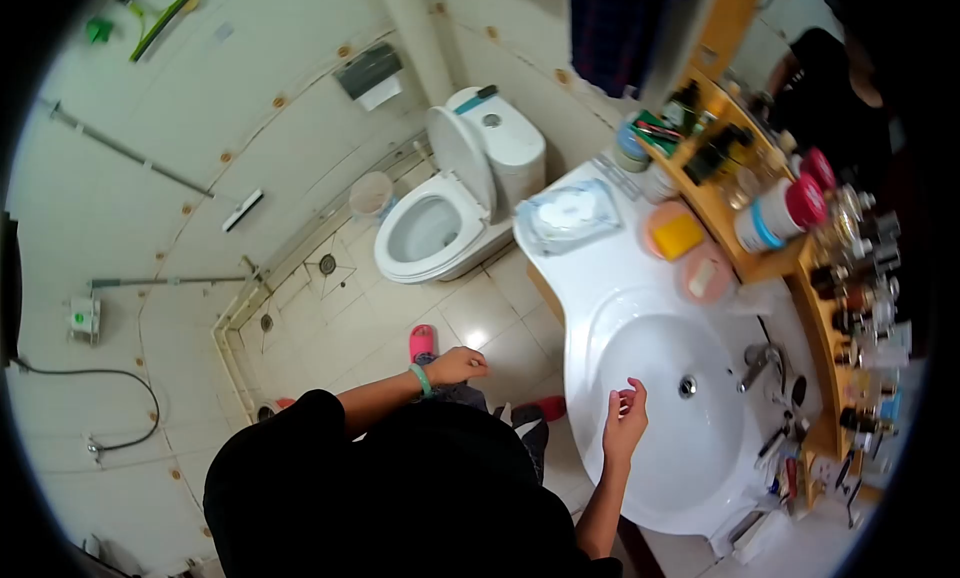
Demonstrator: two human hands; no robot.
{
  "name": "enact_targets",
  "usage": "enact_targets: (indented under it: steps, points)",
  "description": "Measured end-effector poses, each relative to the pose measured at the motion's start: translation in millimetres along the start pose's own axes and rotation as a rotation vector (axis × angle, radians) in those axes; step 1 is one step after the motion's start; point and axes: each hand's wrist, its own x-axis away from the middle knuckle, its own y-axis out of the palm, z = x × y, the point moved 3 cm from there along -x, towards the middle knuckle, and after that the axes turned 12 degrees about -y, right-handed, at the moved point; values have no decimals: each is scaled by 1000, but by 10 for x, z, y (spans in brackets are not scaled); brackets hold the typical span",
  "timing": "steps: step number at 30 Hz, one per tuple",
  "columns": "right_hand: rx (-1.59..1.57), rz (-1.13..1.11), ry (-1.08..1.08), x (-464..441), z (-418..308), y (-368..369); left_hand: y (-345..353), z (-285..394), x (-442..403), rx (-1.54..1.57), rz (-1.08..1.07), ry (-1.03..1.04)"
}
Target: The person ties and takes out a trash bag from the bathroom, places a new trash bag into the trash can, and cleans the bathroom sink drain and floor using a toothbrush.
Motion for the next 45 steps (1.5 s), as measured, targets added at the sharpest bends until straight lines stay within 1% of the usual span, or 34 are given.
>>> enact_targets:
  steps: [2, 3, 5, 7, 8, 9, 10, 12, 13, 14, 15, 16, 17, 18, 19, 21, 22, 23, 25, 28, 30, 31, 32, 33, 34, 36, 37, 38, 39, 41, 42, 44, 45]
  points:
    - [-40, -7, -114, -117, -260, 440, -272, -417, 79, 40, 112, 12]
    - [-71, -17, -167, -171, -384, 722, -421, -611, 135, 61, 122, 6]
    - [-180, -86, -247, -236, -677, 1467, -769, -1043, 294, 92, 157, -133]
    - [-136, -284, -230, -252, -977, 2304, -1108, -1559, 505, 129, 188, -201]
    - [-140, -297, -222, -209, -1113, 2760, -1279, -1913, 630, 213, 237, -223]
    - [-69, -451, -222, -159, -1241, 3227, -1428, -2254, 737, 300, 276, -239]
    - [4, -605, -223, -108, -1345, 3713, -1560, -2648, 811, 362, 313, -183]
    - [-1, -729, -272, 113, -1457, 4645, -2031, -3186, 1151, 554, 318, -350]
    - [18, -757, -255, 227, -1471, 4993, -2217, -3631, 1241, 477, 403, -372]
    - [125, -856, -435, 350, -1532, 5339, -2482, -3902, 1403, 455, 473, -500]
    - [221, -938, -628, 404, -1663, 5653, -2798, -4072, 1573, 376, 550, -546]
    - [215, -947, -615, 394, -1869, 5820, -3114, -4163, 1700, 332, 616, -588]
    - [167, -1016, -468, 381, -2091, 5922, -3375, -4327, 1745, 316, 662, -677]
    - [122, -1075, -325, 340, -2222, 6013, -3653, -4433, 1747, 261, 678, -692]
    - [124, -1076, -310, 290, -2261, 6089, -3924, -4493, 1698, 209, 698, -704]
    - [116, -920, -240, 185, -2254, 6156, -4358, -4725, 1381, -44, 743, -618]
    - [136, -915, -184, 92, -2273, 6157, -4539, -4770, 1172, -57, 755, -549]
    - [143, -914, -170, -6, -2221, 6214, -4734, -4796, 914, -67, 768, -477]
    - [230, -897, -98, -175, -2073, 6278, -5062, -4828, 353, -21, 650, -448]
    - [268, -883, -109, -505, -2016, 6563, -5384, -4725, -400, 57, 632, -389]
    - [261, -861, -106, -814, -1971, 6895, -5618, -4671, -947, 10, 653, -313]
    - [206, -827, -143, -944, -1990, 7109, -5729, -4699, -1257, 6, 643, -311]
    - [156, -806, -166, -961, -2005, 7251, -5756, -4743, -1520, 11, 653, -252]
    - [158, -810, -150, -997, -2004, 7448, -5833, -4804, -1829, 14, 674, -186]
    - [100, -768, -94, -1067, -2021, 7682, -5888, -4934, -2174, -26, 673, -172]
    - [27, -735, 12, -1134, -2079, 8041, -5914, -5157, -2779, -52, 654, -178]
    - [6, -736, 57, -1110, -2113, 8181, -5934, -5265, -3060, -85, 585, -286]
    - [-38, -715, 34, -1069, -2105, 8311, -5925, -5386, -3344, -119, 510, -391]
    - [-88, -745, 116, -1038, -2106, 8415, -5916, -5516, -3637, -116, 496, -396]
    - [-195, -708, 196, -993, -2079, 8580, -5842, -5776, -4152, -248, 393, -448]
    - [-193, -710, 206, -993, -2008, 8642, -5812, -5878, -4364, -246, 384, -452]
    - [-174, -666, 332, -991, -1803, 8798, -5798, -5913, -4710, -512, 226, -408]
    - [-170, -671, 339, -1002, -1709, 8860, -5764, -5976, -4833, -507, 219, -412]
